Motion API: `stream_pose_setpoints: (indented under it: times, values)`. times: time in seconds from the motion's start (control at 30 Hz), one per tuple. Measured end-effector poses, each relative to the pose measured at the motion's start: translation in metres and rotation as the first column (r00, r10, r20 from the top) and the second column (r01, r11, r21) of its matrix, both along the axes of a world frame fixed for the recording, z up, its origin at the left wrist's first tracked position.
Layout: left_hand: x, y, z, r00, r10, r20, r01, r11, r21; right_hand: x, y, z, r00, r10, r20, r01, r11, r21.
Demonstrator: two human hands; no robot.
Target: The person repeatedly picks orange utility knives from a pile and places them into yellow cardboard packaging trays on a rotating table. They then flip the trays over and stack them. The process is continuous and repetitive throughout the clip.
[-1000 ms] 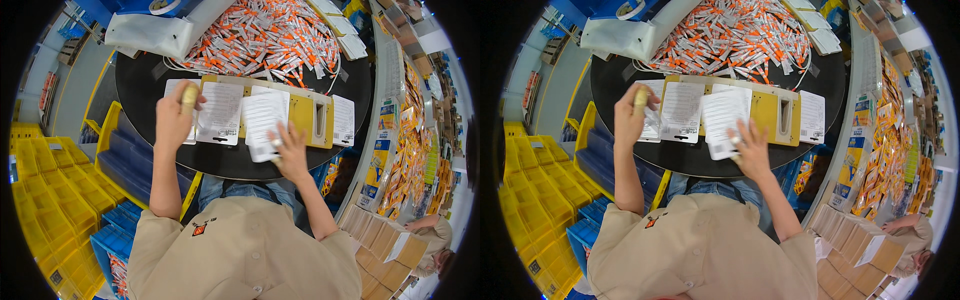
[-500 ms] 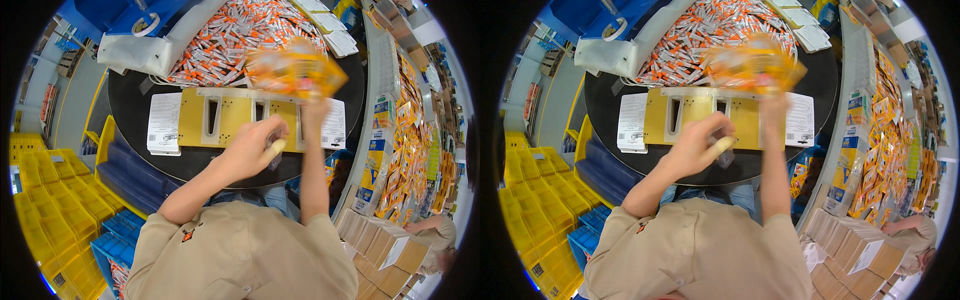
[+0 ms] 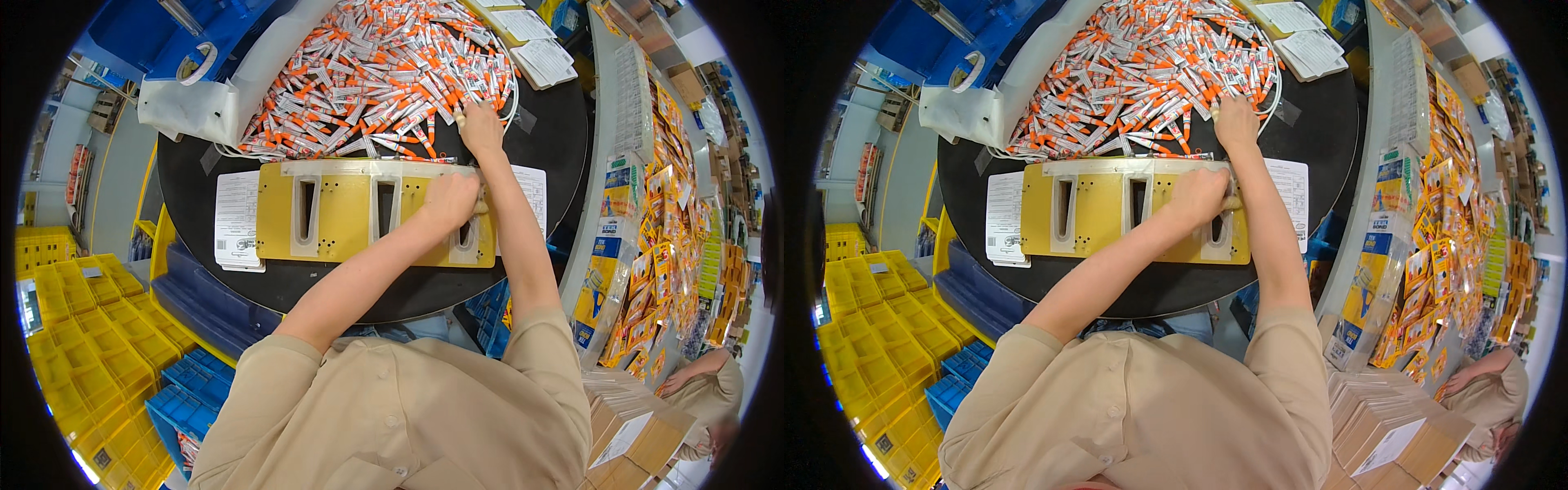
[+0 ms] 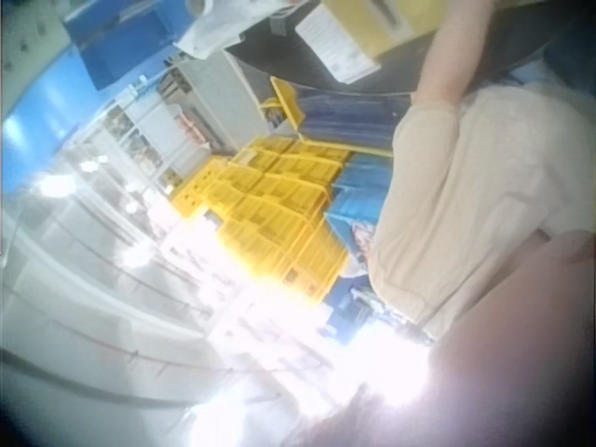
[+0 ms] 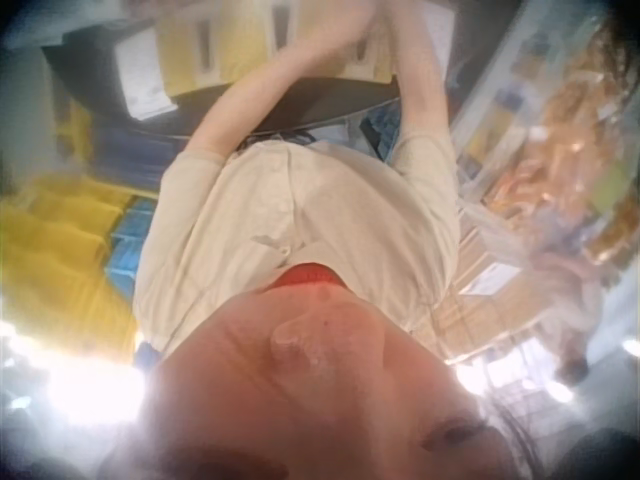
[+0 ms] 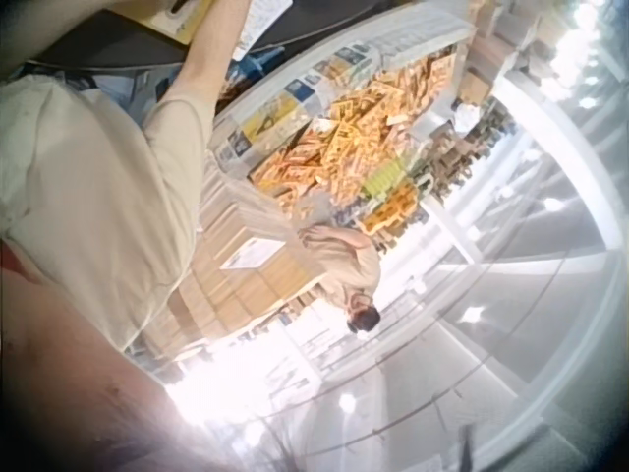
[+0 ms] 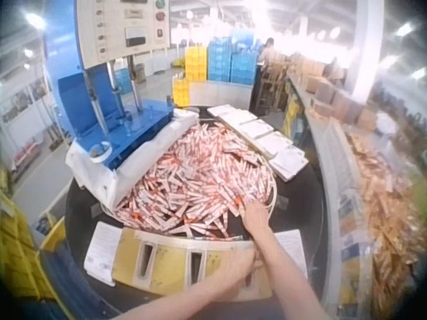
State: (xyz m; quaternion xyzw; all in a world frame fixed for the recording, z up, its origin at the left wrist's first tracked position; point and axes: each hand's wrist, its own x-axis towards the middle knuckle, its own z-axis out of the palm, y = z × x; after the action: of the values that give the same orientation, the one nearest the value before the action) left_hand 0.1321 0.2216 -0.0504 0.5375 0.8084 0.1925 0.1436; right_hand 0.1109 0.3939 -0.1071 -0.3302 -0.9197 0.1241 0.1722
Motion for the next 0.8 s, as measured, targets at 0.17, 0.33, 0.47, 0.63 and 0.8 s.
stream_pose_setpoints:
  times: [0.17,0.33,0.47,0.63,0.8]
  values:
    - [-0.007,-0.005,0.011,1.000,0.023,-0.019,-0.025,0.994,-0.104,0.020,0.007,0.043,0.987,-0.135,-0.087,0.112,0.967,-0.229]
    - [-0.020,-0.034,0.025,0.957,0.055,0.286,-0.042,0.998,-0.054,0.101,-0.005,0.125,0.909,0.150,-0.390,-0.299,0.886,-0.355]
    - [-0.050,-0.076,0.025,0.793,0.066,0.605,-0.102,0.994,0.025,0.127,-0.043,0.130,0.932,0.329,-0.151,-0.362,0.816,-0.452]
    - [-0.073,-0.105,0.019,0.946,0.083,0.315,-0.099,0.995,0.034,0.118,-0.074,0.097,0.886,0.463,-0.033,-0.460,0.864,-0.203]
    - [-0.080,-0.110,0.016,0.991,0.062,0.117,-0.057,0.998,-0.040,0.049,-0.076,0.065,0.947,0.227,-0.227,-0.300,0.876,-0.376]
